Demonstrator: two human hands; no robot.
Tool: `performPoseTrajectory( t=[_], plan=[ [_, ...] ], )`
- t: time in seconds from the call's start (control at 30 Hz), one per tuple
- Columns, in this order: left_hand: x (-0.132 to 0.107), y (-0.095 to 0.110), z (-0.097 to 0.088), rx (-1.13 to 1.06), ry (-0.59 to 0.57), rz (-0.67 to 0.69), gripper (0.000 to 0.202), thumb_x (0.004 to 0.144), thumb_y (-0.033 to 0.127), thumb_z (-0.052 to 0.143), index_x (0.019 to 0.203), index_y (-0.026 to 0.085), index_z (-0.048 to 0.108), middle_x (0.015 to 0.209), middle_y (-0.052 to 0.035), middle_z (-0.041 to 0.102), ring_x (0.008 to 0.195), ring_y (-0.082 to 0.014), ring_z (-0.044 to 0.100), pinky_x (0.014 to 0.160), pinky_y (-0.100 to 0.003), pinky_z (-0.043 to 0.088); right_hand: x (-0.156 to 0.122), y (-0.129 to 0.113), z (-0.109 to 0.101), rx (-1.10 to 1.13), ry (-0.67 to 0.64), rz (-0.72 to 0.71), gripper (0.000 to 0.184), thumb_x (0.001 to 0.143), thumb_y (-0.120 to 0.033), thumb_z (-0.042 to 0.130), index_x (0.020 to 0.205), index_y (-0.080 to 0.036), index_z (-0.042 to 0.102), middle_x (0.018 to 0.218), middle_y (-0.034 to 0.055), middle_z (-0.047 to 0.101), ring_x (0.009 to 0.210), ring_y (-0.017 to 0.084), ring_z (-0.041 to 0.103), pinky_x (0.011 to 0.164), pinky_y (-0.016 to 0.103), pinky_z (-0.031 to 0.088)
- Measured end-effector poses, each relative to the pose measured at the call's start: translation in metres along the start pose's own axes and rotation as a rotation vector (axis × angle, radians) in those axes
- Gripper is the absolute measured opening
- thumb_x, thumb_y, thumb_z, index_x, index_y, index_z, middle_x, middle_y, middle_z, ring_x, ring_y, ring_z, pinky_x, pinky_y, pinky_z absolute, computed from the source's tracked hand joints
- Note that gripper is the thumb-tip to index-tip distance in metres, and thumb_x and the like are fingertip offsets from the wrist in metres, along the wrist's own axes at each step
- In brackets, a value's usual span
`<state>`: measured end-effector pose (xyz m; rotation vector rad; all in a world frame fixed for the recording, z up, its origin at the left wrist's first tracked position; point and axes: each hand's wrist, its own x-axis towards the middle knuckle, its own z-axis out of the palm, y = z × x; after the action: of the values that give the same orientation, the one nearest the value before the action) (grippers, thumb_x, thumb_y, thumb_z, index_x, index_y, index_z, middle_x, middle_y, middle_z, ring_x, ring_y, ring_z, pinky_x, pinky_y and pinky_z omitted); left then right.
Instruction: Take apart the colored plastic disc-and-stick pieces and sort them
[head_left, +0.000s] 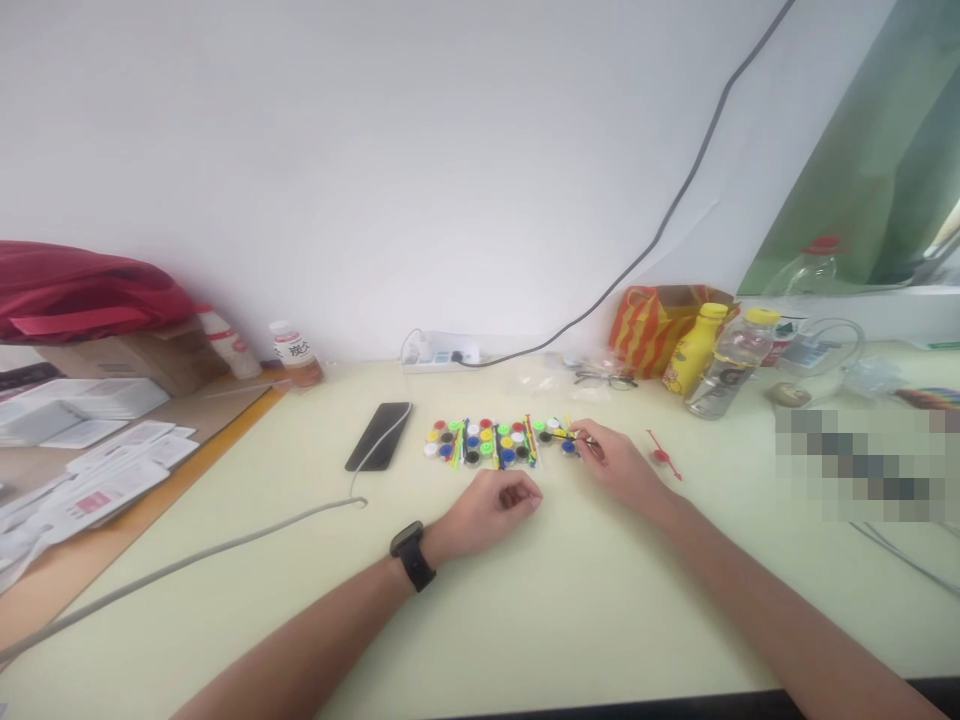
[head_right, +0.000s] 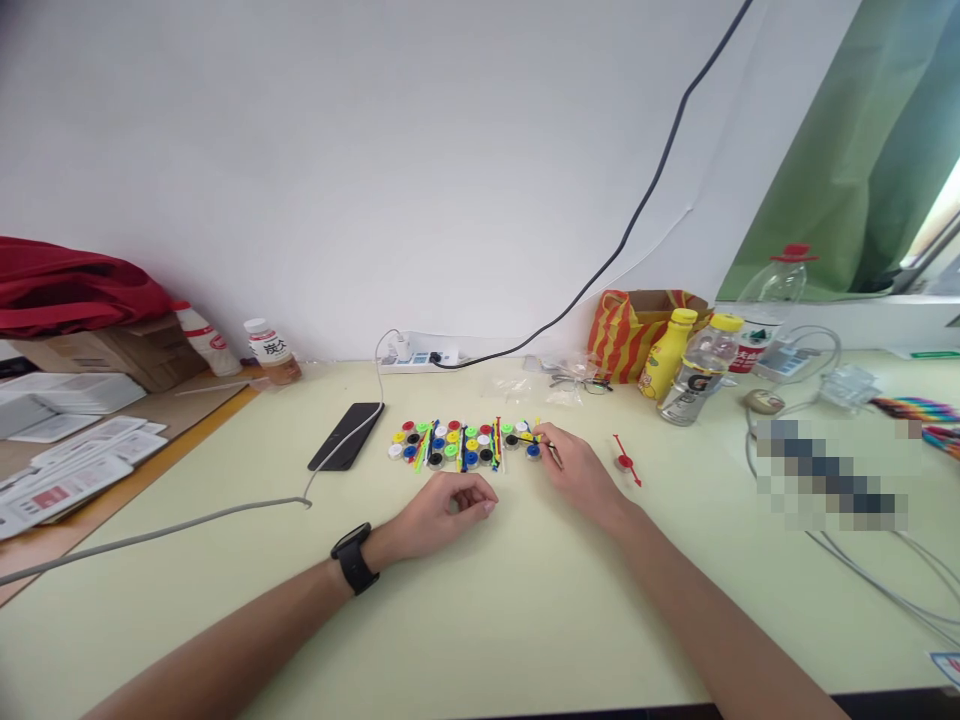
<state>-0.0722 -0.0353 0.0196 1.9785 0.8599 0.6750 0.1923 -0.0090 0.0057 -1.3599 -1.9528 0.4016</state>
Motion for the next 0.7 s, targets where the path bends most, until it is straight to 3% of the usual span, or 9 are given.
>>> performPoseTrajectory(
  t=[0.53, 0.7],
  plan=[
    [0.0000, 0.0040, -0.0007, 0.008, -0.003, -0.010, 0.021, 0.095, 0.037, 0.063, 0.092, 0.017, 0.071, 0.081, -0.0032, 0.068, 0.073, -0.0141, 0.059, 0.067, -0.026, 0.047, 0.0009, -0.0002, 0.0011, 0.009, 0.002, 0.034, 0.026, 0.097, -0.031, 0.043, 0.113, -0.024, 0.063, 0.095, 0.0044, 0.072, 0.073, 0.020, 0.062, 0.068, 0.030, 0.045],
    [0.0001, 0.0032, -0.0005, 0.006, -0.003, -0.008, 0.023, 0.095, 0.038, 0.063, 0.092, 0.017, 0.071, 0.081, -0.0034, 0.068, 0.072, -0.0143, 0.059, 0.066, -0.026, 0.047, 0.0005, -0.0039, -0.0019, 0.018, -0.025, -0.004, 0.025, 0.094, -0.027, 0.044, 0.109, -0.023, 0.063, 0.085, 0.0021, 0.069, 0.068, 0.019, 0.057, 0.065, 0.029, 0.041]
  ],
)
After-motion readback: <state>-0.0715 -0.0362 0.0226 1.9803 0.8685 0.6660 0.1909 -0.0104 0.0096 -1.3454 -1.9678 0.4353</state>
